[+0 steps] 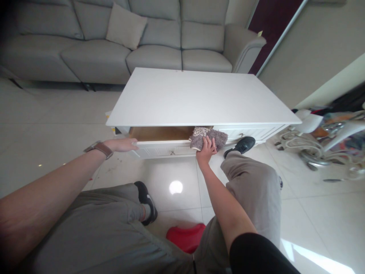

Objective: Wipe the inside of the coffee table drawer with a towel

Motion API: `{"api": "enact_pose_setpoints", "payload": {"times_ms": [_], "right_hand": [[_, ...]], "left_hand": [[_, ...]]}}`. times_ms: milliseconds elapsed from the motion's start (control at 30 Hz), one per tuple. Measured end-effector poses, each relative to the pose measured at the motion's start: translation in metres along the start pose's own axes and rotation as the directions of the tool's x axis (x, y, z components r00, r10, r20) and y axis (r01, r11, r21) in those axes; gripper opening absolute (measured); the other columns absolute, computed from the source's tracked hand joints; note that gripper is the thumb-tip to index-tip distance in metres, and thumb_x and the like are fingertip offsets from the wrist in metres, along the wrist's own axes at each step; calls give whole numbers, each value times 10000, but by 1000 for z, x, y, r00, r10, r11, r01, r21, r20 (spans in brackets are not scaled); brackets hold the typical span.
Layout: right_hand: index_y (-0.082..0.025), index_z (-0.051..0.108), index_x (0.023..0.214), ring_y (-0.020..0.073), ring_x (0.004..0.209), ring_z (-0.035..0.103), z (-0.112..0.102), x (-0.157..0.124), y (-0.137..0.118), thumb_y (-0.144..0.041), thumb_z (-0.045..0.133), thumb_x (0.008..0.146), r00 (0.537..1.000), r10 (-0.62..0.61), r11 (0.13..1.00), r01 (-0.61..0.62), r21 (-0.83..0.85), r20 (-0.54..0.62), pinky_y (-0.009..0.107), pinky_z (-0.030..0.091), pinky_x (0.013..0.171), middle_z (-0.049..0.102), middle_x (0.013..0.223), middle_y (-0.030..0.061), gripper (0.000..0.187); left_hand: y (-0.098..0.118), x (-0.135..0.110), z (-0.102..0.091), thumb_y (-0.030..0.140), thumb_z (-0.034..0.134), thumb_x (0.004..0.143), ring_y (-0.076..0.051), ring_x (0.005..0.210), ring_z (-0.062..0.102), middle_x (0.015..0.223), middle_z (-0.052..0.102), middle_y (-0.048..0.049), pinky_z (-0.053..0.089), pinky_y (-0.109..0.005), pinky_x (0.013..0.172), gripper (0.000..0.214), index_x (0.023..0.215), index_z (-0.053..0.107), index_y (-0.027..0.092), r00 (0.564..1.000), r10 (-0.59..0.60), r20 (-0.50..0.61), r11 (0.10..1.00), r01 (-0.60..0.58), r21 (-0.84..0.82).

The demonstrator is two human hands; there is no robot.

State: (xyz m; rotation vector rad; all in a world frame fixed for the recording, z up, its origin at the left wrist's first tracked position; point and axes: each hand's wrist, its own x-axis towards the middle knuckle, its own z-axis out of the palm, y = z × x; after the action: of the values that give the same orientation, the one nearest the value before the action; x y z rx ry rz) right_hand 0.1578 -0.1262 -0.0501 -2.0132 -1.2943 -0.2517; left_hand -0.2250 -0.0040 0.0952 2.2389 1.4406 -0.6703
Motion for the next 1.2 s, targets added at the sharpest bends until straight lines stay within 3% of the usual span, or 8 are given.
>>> {"api": "enact_pose_setpoints", "payload": {"times_ms": [500,733,1033,1200], "right_hand": [[-233,546,1450,370,1545,275,-3,0,-2,-214,541,799,1000,10,1000,-10,3,19,643,255,1158,531,1553,157,652],[-228,565,1436,358,1548,283,-3,0,-2,-217,554,777,1000,19,1000,-19,9,14,640,258,1157,540,1564,147,660],[-230,550,1442,359,1550,273,-3,0,-2,-196,540,745,1000,18,1000,-18,11,22,640,253,1160,536,1556,149,698],[-234,543,1457,369,1546,266,-4,0,-3,-204,535,766,999,19,1000,-20,10,31,643,252,1155,530,1552,154,692]], "left_hand": [[3,-5,-4,500,432,833,-264,1345,611,1531,608,-154,481,-305,1102,726,1441,598,141,1000,15,-6,1000,-16,-20],[4,-5,-4,515,433,828,-272,1293,625,1412,688,-149,507,-303,1037,682,1358,650,145,1000,23,5,1000,-23,-20],[2,-4,-3,584,439,835,-267,1325,616,1483,641,-157,484,-289,1073,730,1385,636,147,1000,16,3,1000,-16,-20],[2,-3,-3,540,436,844,-259,1345,605,1522,609,-165,475,-286,1090,733,1427,606,130,1000,15,4,1000,-15,-17]]}}
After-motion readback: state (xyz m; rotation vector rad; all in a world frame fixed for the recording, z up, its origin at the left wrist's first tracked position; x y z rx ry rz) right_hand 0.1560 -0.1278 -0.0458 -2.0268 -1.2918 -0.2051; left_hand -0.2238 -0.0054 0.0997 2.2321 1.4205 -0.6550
